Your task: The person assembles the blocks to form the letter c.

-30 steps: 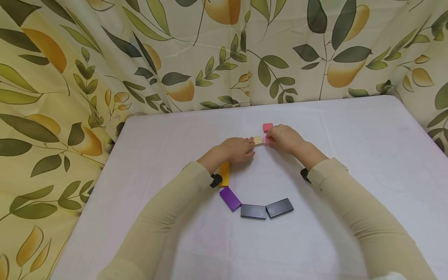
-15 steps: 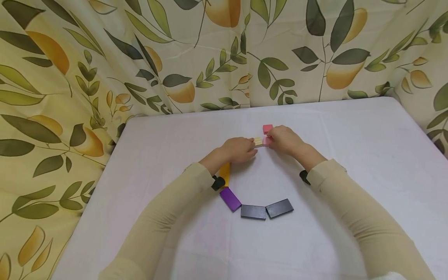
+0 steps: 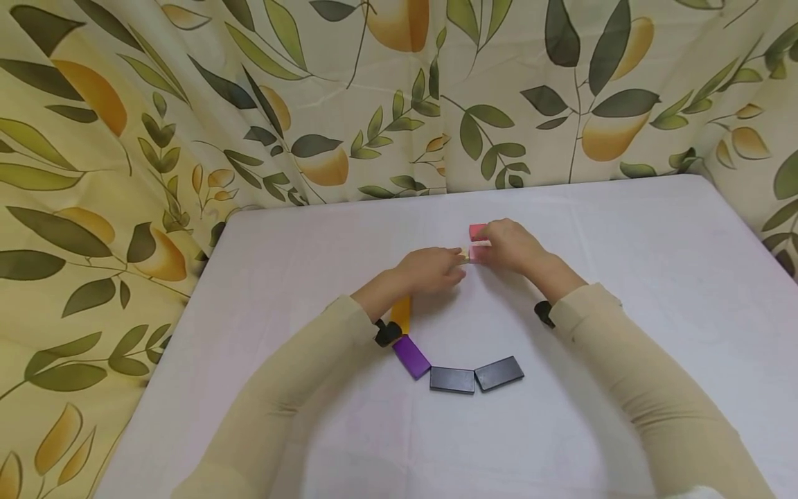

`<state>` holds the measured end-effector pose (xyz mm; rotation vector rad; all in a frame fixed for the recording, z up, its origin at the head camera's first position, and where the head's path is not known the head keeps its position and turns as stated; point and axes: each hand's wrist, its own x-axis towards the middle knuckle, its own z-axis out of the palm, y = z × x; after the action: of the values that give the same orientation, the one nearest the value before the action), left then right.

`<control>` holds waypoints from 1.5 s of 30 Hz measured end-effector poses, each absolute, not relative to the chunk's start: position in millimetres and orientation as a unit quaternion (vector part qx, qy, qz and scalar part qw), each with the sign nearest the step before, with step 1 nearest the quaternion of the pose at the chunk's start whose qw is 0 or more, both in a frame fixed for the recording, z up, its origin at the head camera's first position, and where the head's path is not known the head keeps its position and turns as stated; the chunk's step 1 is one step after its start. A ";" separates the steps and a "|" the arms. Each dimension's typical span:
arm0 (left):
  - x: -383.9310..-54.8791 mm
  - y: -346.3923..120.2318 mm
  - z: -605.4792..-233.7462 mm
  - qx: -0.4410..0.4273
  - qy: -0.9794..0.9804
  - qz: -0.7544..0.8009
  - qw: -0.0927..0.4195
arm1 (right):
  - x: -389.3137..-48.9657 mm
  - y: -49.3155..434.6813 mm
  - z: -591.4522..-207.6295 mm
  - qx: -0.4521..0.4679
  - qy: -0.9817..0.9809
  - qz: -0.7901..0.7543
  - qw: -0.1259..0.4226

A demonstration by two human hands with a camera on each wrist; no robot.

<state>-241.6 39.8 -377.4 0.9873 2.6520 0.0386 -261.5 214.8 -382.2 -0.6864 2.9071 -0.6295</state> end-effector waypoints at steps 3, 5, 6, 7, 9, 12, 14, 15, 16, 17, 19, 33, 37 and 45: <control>-222.4 41.4 -372.8 0.382 0.912 0.007 0.150 | -264.3 215.3 -376.9 -0.192 0.955 -0.219 0.050; -207.4 42.4 -369.6 0.411 0.900 0.000 0.143 | -267.1 215.8 -374.6 -0.178 0.958 -0.218 0.046; -200.1 43.0 -367.9 0.424 0.894 -0.001 0.143 | -268.7 216.1 -373.9 -0.175 0.959 -0.217 0.043; -193.2 43.6 -366.4 0.435 0.889 -0.003 0.142 | -270.1 216.1 -373.4 -0.174 0.960 -0.214 0.038; -181.9 44.5 -362.9 0.450 0.882 -0.005 0.142 | -273.4 216.2 -373.3 -0.178 0.961 -0.207 0.032; -168.2 44.5 -359.9 0.465 0.874 -0.006 0.141 | -279.1 215.1 -374.3 -0.184 0.962 -0.198 0.029; -160.1 43.9 -360.5 0.474 0.868 -0.004 0.147 | -283.5 213.6 -375.3 -0.179 0.964 -0.193 0.035; -156.2 43.5 -361.7 0.479 0.865 -0.003 0.150 | -285.7 213.0 -375.8 -0.175 0.965 -0.192 0.039; -152.4 42.7 -363.4 0.485 0.861 -0.002 0.155 | -288.1 212.1 -376.5 -0.169 0.966 -0.190 0.043; -149.0 41.8 -365.4 0.489 0.857 0.000 0.165 | -290.1 211.3 -377.0 -0.160 0.967 -0.190 0.051; -143.1 39.6 -370.0 0.494 0.849 0.001 0.185 | -293.8 210.5 -378.7 -0.147 0.969 -0.189 0.064; -112.8 39.7 -393.2 0.560 0.806 -0.098 0.162 | -299.5 200.5 -392.0 -0.153 0.970 -0.187 0.043; -104.9 39.9 -395.8 0.569 0.798 -0.134 0.150 | -300.1 199.1 -393.0 -0.158 0.971 -0.174 0.039; -101.9 39.0 -399.1 0.572 0.795 -0.142 0.143 | -300.9 201.9 -394.8 -0.157 0.973 -0.163 0.044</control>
<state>-101.9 39.0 -399.1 1.6500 2.2924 -0.4080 -300.9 201.9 -394.8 -0.4802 2.9742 -0.4982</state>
